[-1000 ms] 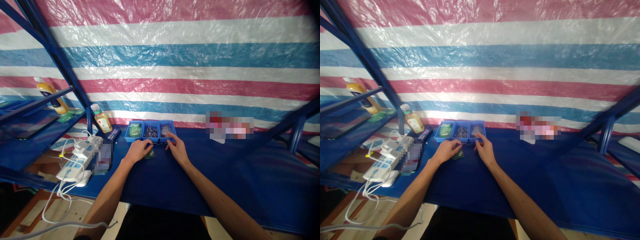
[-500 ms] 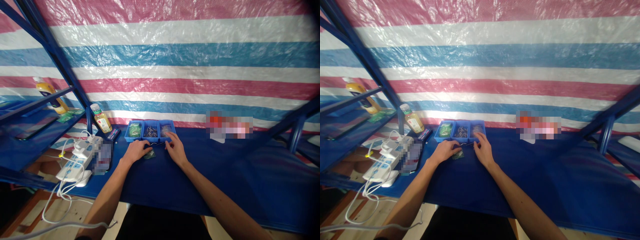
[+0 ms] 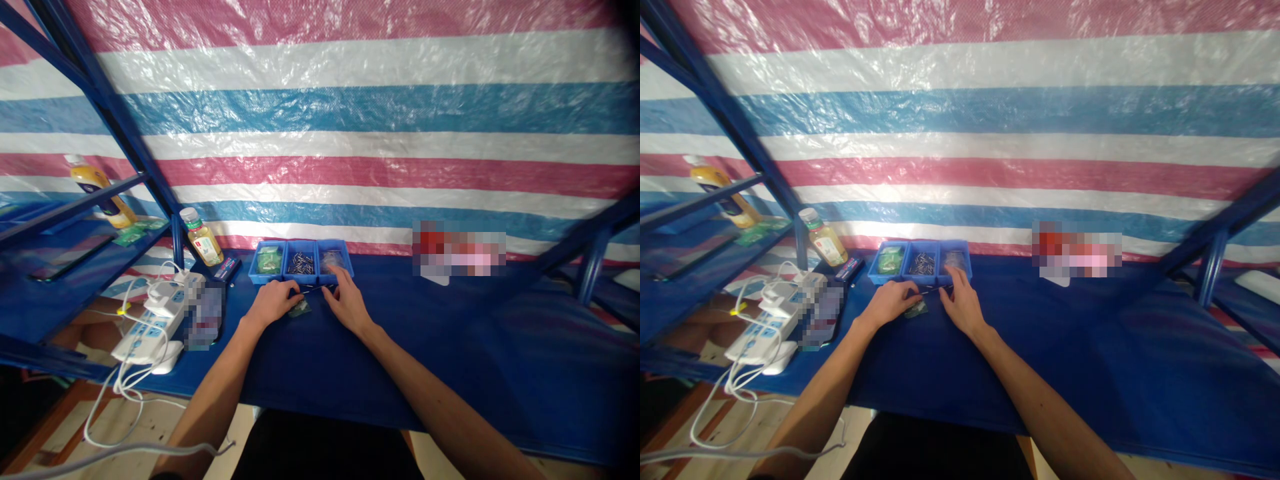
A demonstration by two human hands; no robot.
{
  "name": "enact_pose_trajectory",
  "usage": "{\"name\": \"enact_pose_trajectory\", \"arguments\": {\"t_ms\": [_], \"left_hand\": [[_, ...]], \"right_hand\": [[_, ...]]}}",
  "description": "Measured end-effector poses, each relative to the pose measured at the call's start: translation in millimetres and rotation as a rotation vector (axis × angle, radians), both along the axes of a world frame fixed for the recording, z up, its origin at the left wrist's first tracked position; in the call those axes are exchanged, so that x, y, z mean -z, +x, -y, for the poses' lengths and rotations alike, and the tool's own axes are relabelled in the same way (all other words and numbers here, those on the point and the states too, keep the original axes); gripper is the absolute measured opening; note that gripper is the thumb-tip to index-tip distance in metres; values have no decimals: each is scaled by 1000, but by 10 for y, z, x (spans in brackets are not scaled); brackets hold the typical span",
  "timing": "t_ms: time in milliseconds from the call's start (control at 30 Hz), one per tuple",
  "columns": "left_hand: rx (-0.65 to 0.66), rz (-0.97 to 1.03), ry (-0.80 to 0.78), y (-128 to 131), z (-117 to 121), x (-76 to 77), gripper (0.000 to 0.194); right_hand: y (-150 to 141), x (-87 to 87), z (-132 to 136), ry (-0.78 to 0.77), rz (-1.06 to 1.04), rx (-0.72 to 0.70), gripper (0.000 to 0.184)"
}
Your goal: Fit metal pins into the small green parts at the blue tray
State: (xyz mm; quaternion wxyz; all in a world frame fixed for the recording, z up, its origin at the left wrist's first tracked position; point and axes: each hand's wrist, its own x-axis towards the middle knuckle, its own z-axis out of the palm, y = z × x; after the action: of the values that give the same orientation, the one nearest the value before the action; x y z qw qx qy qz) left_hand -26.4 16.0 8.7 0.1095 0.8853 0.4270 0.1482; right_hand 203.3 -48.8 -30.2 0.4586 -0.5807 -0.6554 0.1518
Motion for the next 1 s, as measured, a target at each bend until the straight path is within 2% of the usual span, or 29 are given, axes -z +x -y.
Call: {"name": "enact_pose_trajectory", "arguments": {"t_ms": [133,267,400,533,633,733,900,1000], "left_hand": [[-16,-2,2,2,6,3,25],[10,-11,-16,1,12,-13,22],[34,-20,-22,7,22,-33,22],[45,-28,-32,24,35,-43,24],[55,-41,-50,33,43,-56,21],[77,-35,-67,37,51,-73,21],[126,42,-48,46,66,-98,47],[171,116,-42,49,74,-127,55]], "right_hand": [[-20,-66,42,63,-11,6,41],[-50,-105,82,75,108,-169,20],[-84,-103,105,33,282,-357,16],[-97,-80,108,6,382,-447,25],[-95,-61,99,-4,397,-442,26],[-94,-45,91,6,406,-426,16],[-99,-64,103,48,344,-422,18],[-97,-91,101,61,229,-379,19]]}}
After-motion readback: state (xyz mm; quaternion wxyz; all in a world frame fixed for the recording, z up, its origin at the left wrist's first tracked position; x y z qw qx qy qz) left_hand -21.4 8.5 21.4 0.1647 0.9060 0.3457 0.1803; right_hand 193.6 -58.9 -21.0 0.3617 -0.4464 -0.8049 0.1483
